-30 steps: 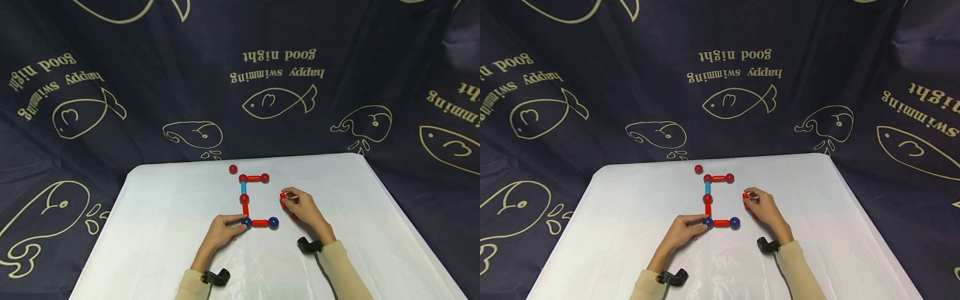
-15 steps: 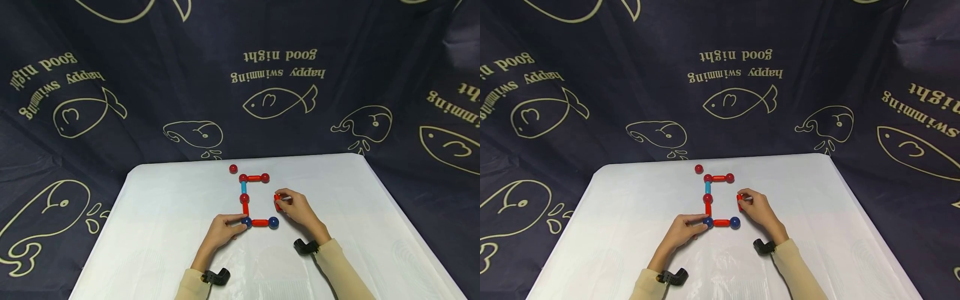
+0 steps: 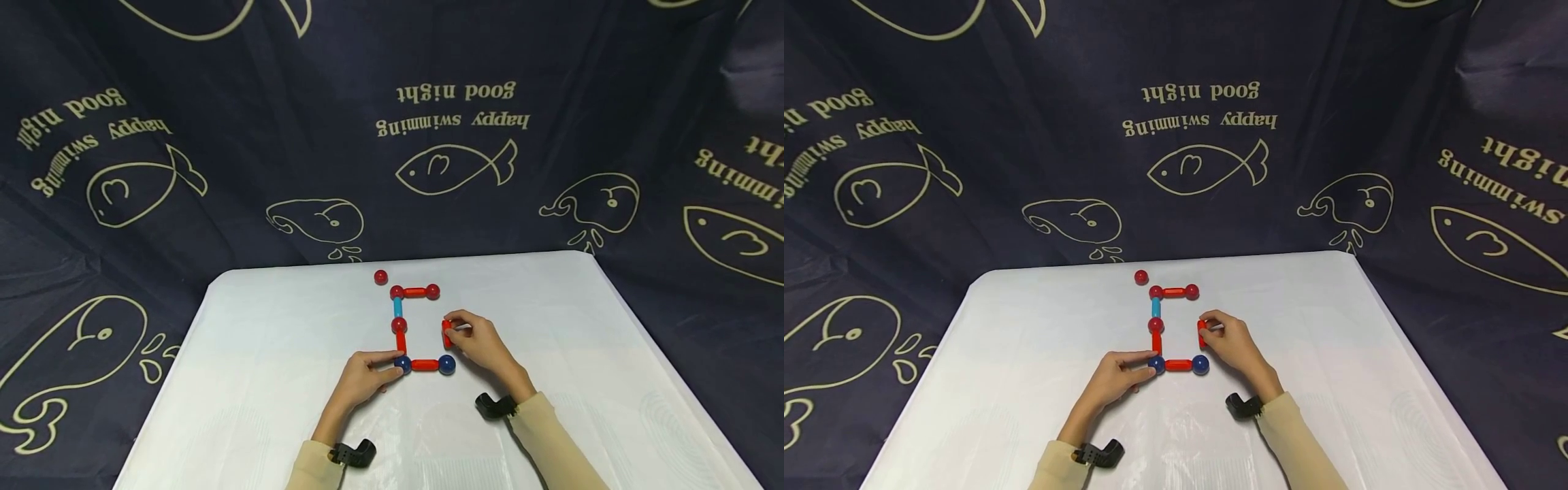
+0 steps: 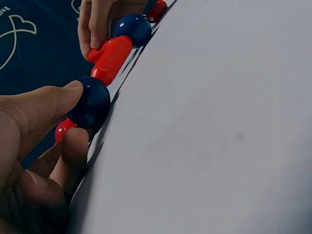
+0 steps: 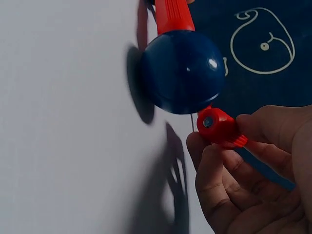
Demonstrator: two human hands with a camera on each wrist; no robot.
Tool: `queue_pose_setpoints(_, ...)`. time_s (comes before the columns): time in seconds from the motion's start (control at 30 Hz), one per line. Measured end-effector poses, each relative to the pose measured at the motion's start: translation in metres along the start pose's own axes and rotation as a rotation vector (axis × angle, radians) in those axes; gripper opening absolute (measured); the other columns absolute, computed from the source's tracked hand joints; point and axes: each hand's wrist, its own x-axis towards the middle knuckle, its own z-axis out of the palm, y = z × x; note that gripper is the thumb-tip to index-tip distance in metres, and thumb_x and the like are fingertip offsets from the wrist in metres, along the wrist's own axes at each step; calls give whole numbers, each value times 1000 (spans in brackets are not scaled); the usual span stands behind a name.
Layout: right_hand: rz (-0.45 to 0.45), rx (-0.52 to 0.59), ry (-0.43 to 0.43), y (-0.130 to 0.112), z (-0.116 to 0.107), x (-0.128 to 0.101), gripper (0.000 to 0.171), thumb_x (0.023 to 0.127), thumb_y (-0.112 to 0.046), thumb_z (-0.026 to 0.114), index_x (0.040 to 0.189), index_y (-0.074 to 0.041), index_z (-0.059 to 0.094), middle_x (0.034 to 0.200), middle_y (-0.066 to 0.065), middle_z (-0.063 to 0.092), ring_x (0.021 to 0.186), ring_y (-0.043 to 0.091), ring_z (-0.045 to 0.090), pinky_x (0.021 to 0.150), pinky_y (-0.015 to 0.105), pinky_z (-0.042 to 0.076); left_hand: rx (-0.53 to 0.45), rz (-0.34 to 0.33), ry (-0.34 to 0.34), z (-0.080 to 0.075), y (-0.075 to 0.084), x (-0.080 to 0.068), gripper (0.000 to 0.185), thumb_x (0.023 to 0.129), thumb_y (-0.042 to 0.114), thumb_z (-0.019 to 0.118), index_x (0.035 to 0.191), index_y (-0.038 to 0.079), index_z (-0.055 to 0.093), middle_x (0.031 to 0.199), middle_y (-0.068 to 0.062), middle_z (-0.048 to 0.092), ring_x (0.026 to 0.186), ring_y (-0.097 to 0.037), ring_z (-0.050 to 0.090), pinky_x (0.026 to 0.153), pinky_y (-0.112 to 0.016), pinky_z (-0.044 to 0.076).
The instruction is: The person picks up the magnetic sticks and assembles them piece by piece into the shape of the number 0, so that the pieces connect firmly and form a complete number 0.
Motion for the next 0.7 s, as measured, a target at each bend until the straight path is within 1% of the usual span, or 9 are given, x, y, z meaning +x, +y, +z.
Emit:
queue_pose_setpoints(0.17,-11,-22,4,0,3,0,28,93,-11,74,121,-8,70,105,9,73,83,14,70,70,21,56,5,7,4,1,-1,1,32,90,30,81,121,23,78,93,-3,79,47,-11,57,47,-25,46)
queue_pose_setpoints(0.2,-12,-24,3,0,4,0,28,93,-11,74,120,-8,70,104,8,73,82,13,70,70,21,56,5,7,5,1,-1,1,32,90,30,81,121,23,78,96,-2,79,47,-11,58,47,-25,47)
queue_pose_setpoints(0.23,-14,-24,3,0,5,0,28,93,-11,74,120,-8,71,103,8,73,82,13,69,70,21,56,6,6,5,1,-1,1,32,90,30,81,121,23,78,94,-3,79,47,-11,58,48,-25,47)
queue_pose_setpoints(0.4,-10,-22,-8,-1,6,-1,27,93,-11,75,120,-8,71,102,6,73,81,11,69,70,22,56,4,3,1,0,0,0,33,90,30,81,122,23,78,96,-4,79,48,-11,58,49,-25,47)
queue_pose_setpoints(0.47,-8,-23,-9,-1,7,-2,27,93,-12,75,120,-9,71,102,6,73,81,11,68,70,22,56,2,3,0,0,0,0,33,90,30,81,122,23,78,103,-4,79,49,-11,58,50,-26,48)
queue_pose_setpoints(0.57,-7,-30,-11,-2,7,-4,26,93,-13,75,119,-9,71,101,5,73,81,11,67,70,22,55,0,3,1,0,0,0,32,91,30,80,122,24,78,108,-6,78,49,-12,59,50,-26,49)
queue_pose_setpoints(0.7,-10,-35,-16,-2,8,-6,25,93,-15,75,118,-10,72,100,3,73,79,10,66,70,22,54,1,8,-1,0,-1,1,31,91,30,80,122,24,78,108,-6,78,49,-12,59,51,-26,49)
